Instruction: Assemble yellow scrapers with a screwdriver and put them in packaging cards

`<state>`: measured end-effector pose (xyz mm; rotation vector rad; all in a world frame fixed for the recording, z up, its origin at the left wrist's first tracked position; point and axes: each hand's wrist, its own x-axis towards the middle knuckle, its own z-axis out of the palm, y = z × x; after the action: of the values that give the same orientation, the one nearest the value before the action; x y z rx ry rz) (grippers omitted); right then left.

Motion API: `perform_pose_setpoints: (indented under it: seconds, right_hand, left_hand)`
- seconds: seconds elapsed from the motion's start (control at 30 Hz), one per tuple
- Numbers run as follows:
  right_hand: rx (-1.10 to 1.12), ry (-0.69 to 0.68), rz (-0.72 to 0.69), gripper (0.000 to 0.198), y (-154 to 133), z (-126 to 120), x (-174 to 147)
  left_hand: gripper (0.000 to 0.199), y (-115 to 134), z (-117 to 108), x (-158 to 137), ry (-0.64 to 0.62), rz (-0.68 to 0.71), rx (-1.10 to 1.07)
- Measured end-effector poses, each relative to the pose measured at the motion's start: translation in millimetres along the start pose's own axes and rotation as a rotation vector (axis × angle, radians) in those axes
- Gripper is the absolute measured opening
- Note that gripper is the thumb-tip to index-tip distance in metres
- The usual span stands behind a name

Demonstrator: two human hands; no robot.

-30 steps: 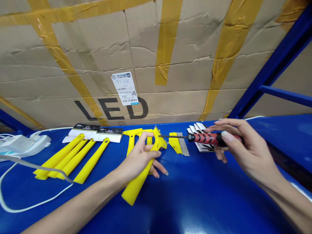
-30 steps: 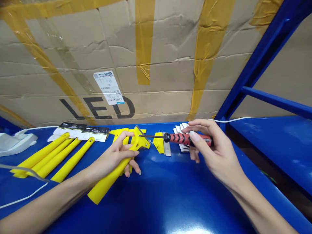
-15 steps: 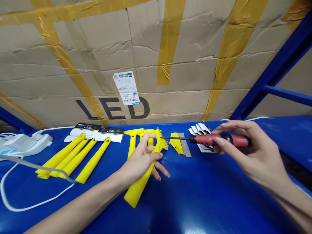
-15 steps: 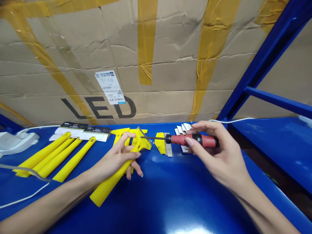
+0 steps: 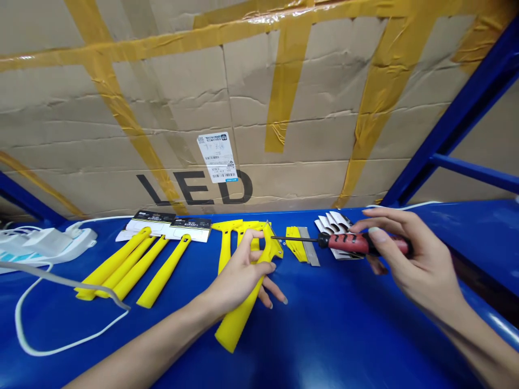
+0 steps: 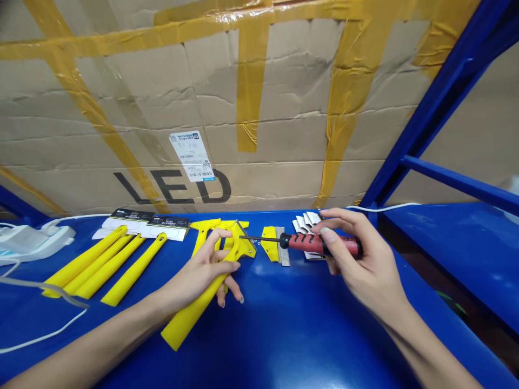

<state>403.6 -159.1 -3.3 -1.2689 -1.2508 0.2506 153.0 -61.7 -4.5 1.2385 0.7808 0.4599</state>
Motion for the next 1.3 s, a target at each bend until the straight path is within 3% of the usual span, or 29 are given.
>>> perform_pose_setpoints:
  seconds: [0.13, 0.27, 0.4, 0.63, 0.8, 0.93, 1.07, 1.2, 1.3]
  right_hand:
    - [0.061, 0.062, 0.013, 0.041, 1, -1, 1]
    - [-0.095, 0.136, -0.054, 0.026, -3, 1, 4]
    - [-0.095, 0.132, -0.038, 0.016, -6, 1, 5]
    - [-0.118, -0.023, -0.310, 0.043, -3, -7, 0]
    - [-0.135, 0.037, -0.119, 0.017, -6, -3, -4]
    - [-0.076, 0.030, -0.205, 0.035, -11, -2, -3]
    - [-0.149, 0.008, -0.115, 0.015, -13, -4, -1]
    - [-0.078, 0.013, -0.135, 0.034, -7, -3, 1]
    - [-0.063, -0.011, -0.059, 0.018, -5, -3, 2]
  left_hand:
    - [0.040, 6, 1, -3, 0.004, 0.026, -0.006]
    - [0.042, 8, 5, -6, -0.009, 0.013, 0.004]
    - [0.040, 0, 12, -3, -0.007, -0.021, 0.039]
    - [0.041, -2, 8, 1, -0.006, -0.044, 0.033]
    - [0.041, -1, 6, 1, -0.014, -0.019, 0.061]
    - [0.042, 2, 10, 1, 0.018, -0.071, 0.081]
    - [0.055, 10, 11, -1, 0.023, -0.161, 0.098]
    - [0.068, 12, 11, -2, 0.044, -0.175, 0.114]
    - [0.071, 10, 10, -2, 0.029, -0.183, 0.111]
